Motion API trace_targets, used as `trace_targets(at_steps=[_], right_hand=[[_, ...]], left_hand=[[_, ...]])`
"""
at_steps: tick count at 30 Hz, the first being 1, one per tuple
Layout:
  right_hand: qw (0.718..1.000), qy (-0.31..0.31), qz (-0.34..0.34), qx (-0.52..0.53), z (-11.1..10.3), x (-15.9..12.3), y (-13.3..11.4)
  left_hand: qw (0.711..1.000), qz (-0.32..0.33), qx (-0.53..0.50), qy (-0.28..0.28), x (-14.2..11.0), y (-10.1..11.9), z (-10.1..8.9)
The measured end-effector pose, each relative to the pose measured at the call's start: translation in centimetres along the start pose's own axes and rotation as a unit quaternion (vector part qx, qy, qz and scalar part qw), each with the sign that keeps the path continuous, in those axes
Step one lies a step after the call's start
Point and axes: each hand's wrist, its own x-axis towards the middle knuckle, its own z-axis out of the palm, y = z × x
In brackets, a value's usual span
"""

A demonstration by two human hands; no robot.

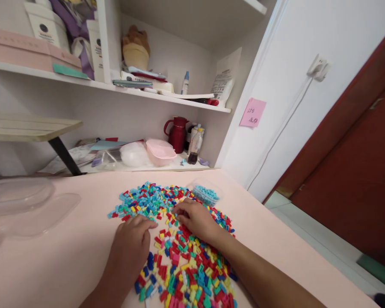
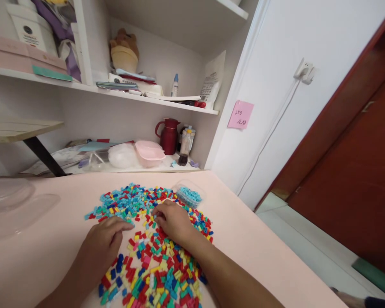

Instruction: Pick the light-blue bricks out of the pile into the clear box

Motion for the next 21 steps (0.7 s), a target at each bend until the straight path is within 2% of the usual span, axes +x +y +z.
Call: trace_targets(at_steps=[4,7,11,15,19,21], right_hand=[[0.999,0.024,-0.006,0.038,-0.3,-0.1,-0.2],[0.997,0.066,-0.010,0.047,-1.3,-0.1,-0.5],[0.987,0.163,0.000,0.016,-4.0,0.0,0.5],[0.962,0.268,0.054,-0.006,-6.2,0.0,2.8],[0.955,0.289,0.069,-0.002,-6.3,0.0,3.8],[0.958,0.281,0.059,-0.011,-5.8,-0.1,3.8]], left_hand=[[1.000,0.001,-0.002,0.009,0.0,-0.1,0.1],[0.999,0.018,-0.011,0.033,0.1,-0.7,0.5],[0.996,0.044,-0.030,0.074,0.3,-1.7,1.2],[0.995,0.047,-0.046,0.073,0.6,-2.4,1.5],[0.994,0.076,-0.062,0.044,0.3,-2.7,1.2],[0.992,0.091,-0.067,0.053,0.0,-2.4,0.8]])
